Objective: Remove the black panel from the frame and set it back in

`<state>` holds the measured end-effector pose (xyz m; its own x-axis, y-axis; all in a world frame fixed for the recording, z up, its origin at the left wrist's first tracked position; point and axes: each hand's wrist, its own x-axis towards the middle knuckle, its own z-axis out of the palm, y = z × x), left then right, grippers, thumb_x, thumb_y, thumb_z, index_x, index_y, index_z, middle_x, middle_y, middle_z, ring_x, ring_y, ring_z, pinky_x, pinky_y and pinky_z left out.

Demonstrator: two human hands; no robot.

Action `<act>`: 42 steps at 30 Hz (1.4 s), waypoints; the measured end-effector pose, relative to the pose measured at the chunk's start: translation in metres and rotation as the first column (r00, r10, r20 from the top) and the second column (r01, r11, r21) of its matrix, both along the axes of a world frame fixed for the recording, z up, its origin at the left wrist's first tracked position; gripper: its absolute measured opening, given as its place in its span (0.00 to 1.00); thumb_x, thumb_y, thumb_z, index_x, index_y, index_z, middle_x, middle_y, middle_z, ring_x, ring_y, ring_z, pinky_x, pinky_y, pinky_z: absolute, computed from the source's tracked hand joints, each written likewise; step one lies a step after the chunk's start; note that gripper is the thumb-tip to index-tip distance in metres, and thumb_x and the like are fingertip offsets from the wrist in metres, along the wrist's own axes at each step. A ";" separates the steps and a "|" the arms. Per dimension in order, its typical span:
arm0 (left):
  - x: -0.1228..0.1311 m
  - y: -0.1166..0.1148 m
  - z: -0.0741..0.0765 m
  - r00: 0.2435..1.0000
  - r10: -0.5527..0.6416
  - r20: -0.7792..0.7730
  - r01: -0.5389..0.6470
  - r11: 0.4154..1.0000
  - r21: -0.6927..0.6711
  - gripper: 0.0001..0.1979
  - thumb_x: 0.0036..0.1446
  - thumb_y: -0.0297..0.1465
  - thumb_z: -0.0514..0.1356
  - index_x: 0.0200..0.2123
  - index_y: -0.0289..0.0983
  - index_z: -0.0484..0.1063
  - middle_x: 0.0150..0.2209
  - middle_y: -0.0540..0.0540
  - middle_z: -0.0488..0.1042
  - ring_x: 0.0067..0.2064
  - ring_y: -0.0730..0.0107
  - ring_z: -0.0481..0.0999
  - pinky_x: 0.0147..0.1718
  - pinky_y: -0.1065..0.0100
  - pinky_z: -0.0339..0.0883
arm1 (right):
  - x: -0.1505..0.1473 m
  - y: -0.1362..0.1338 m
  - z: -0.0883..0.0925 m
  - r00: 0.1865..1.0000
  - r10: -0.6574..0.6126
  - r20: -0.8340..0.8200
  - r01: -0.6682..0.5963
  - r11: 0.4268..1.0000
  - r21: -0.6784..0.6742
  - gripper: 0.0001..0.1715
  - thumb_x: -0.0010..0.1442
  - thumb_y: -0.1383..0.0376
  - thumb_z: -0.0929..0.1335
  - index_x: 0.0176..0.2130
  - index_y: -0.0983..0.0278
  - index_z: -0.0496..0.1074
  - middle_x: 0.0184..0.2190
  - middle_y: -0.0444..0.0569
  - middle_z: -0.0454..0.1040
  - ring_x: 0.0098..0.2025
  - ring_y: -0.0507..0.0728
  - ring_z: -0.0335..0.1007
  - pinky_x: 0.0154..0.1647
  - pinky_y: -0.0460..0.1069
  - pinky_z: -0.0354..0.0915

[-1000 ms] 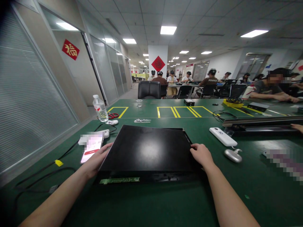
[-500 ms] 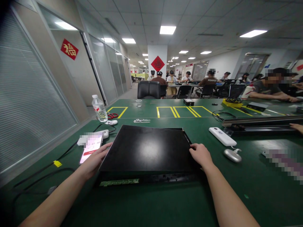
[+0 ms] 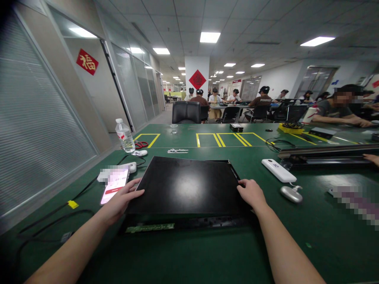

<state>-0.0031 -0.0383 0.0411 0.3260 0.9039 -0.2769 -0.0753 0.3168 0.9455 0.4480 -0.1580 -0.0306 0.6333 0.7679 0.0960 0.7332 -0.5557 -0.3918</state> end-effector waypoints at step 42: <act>0.004 -0.003 0.003 0.974 0.145 0.172 -0.185 0.951 0.248 0.31 0.45 0.38 0.69 0.55 0.41 0.74 0.54 0.44 0.79 0.55 0.46 0.78 0.51 0.56 0.74 | -0.010 -0.011 0.038 0.616 0.376 -0.693 0.245 0.744 0.621 0.26 0.46 0.52 0.70 0.42 0.62 0.79 0.39 0.52 0.81 0.45 0.65 0.77 0.46 0.57 0.71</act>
